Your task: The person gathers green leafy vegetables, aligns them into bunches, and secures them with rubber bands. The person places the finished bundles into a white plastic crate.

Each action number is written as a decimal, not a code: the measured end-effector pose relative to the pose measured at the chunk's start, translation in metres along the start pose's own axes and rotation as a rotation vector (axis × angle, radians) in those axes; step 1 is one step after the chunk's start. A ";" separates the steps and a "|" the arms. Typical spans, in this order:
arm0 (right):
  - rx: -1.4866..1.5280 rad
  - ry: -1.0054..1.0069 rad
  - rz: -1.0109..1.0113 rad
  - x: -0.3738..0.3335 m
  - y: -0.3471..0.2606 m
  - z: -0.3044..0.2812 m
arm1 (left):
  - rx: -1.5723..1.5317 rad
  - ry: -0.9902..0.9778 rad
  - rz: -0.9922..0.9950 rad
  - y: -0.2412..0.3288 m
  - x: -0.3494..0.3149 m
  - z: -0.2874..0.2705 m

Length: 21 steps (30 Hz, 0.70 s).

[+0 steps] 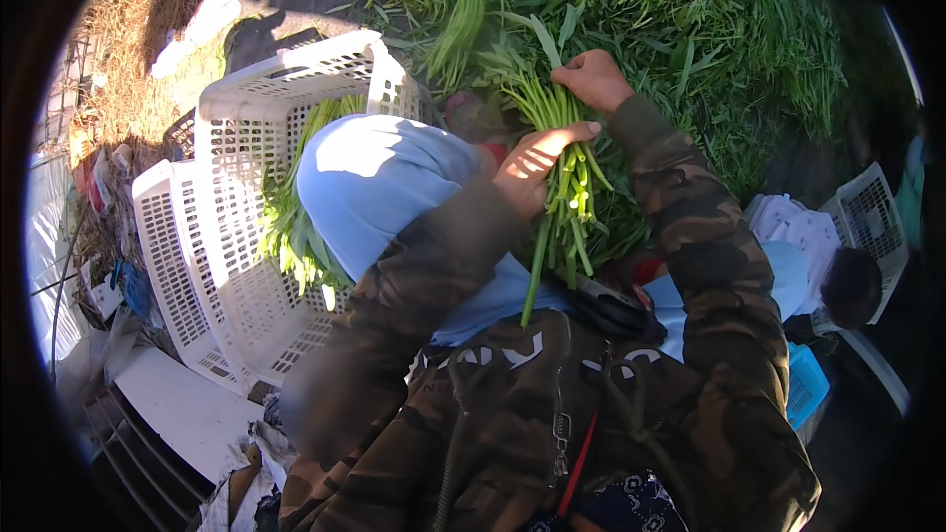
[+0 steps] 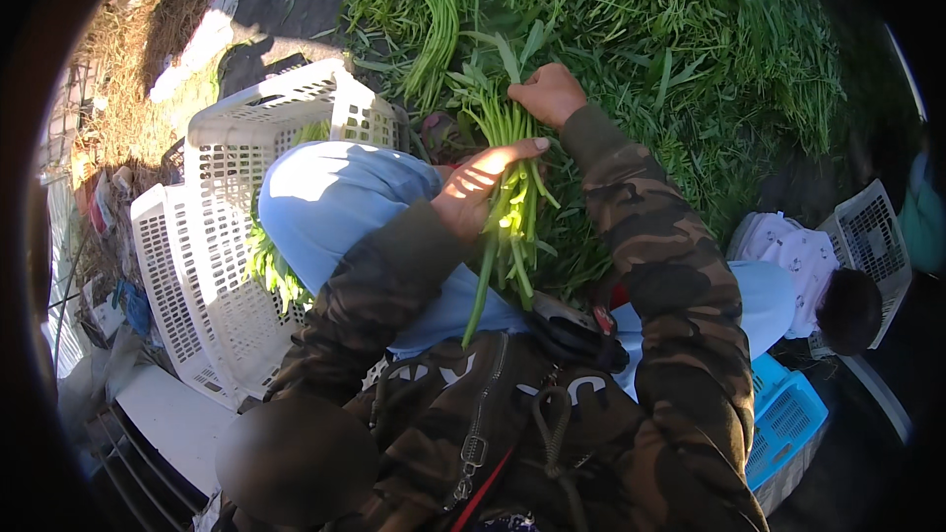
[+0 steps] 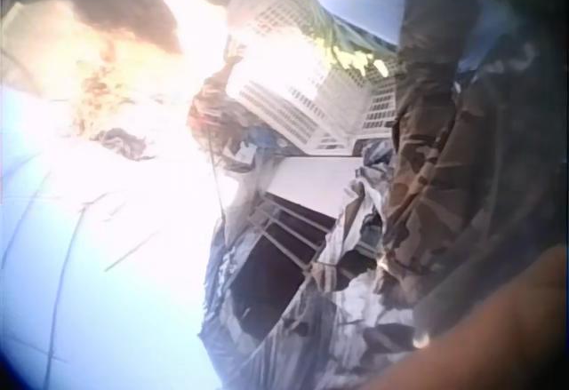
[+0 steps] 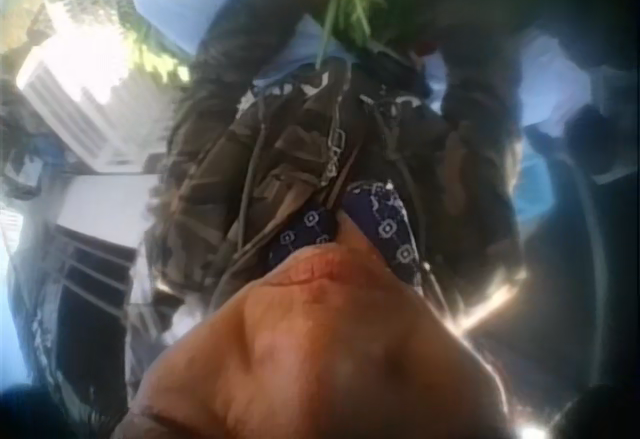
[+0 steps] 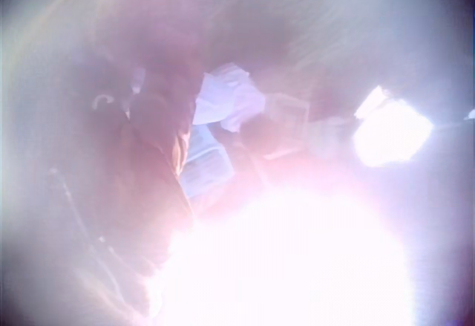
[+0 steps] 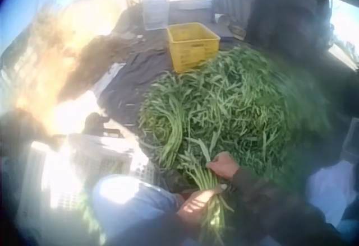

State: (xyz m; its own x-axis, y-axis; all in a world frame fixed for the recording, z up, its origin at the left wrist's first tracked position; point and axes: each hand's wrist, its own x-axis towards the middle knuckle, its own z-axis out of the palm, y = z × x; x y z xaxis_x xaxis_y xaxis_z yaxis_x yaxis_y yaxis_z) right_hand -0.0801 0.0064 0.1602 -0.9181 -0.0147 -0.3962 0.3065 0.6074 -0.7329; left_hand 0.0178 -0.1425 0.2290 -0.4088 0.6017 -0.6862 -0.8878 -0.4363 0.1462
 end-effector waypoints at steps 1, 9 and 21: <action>0.007 0.023 0.014 0.000 -0.001 0.001 | 0.018 0.014 0.035 0.001 -0.008 0.004; 0.017 0.088 -0.009 0.013 -0.010 0.004 | 0.048 -0.065 0.068 0.005 -0.005 -0.009; 0.997 0.067 0.116 0.048 -0.025 -0.026 | -0.619 -0.808 0.364 0.176 -0.171 0.020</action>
State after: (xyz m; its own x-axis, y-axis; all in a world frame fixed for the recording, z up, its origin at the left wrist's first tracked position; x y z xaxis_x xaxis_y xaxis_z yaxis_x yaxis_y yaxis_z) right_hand -0.1383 0.0108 0.1742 -0.8721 0.0661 -0.4849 0.4370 -0.3408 -0.8324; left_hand -0.0723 -0.3088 0.3860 -0.8463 0.5318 0.0323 -0.5165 -0.8040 -0.2948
